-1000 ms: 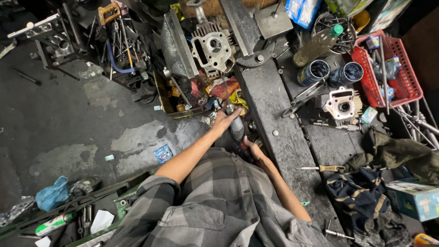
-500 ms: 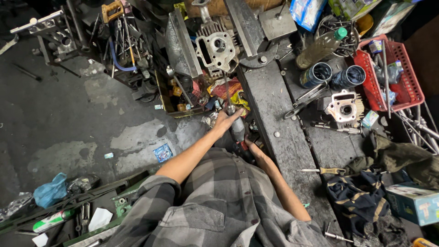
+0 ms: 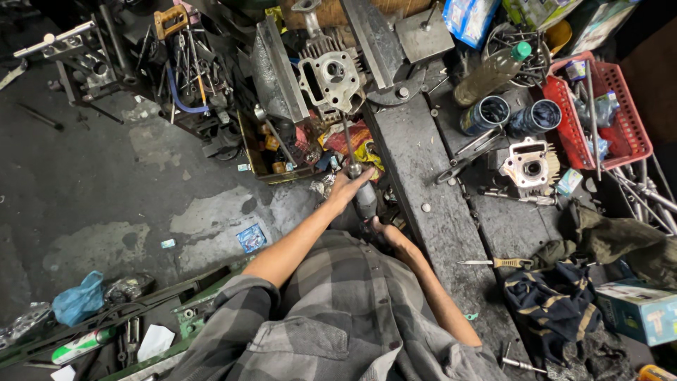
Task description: The person uses a handheld die grinder on a motorcycle engine cylinder head clamped in a bench vise, working the metal surface. They then set the grinder aside, wipe the head with a rag, and handle and reposition the cylinder head on the workbench.
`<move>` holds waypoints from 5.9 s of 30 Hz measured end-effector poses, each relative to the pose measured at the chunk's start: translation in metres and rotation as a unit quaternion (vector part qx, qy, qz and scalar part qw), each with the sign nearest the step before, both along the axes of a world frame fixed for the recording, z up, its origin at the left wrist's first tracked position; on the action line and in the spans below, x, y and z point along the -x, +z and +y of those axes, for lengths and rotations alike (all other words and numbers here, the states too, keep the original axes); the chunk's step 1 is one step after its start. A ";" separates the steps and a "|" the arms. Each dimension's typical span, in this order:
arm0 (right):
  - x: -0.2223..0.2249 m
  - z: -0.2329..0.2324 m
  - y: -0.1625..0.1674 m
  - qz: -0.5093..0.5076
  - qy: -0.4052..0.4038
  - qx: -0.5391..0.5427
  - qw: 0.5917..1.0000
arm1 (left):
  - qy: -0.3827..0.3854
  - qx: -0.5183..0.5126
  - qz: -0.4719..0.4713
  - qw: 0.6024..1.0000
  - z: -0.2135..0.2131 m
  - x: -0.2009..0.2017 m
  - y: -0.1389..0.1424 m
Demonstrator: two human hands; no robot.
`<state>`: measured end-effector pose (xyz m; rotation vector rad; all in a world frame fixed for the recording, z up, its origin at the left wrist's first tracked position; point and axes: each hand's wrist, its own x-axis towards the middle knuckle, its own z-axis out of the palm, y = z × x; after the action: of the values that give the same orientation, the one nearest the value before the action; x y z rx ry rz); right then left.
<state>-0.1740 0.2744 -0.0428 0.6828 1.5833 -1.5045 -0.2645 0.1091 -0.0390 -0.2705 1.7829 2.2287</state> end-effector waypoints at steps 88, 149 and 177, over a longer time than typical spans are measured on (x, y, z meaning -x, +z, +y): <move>-0.217 0.076 -0.013 -0.066 -0.027 0.014 0.997 | -0.023 0.021 -0.011 0.999 0.074 -0.217 -0.025; -0.277 0.110 -0.023 -0.015 -0.008 0.119 0.993 | -0.001 0.076 0.001 0.997 0.077 -0.196 0.021; -0.279 0.099 -0.025 0.019 0.017 0.122 0.992 | 0.003 0.015 0.016 1.000 0.071 -0.206 0.020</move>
<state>0.1045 0.3737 -0.0678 0.4888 1.4005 -1.6587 -0.0588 0.1804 -0.0186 -0.2475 1.8363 2.2245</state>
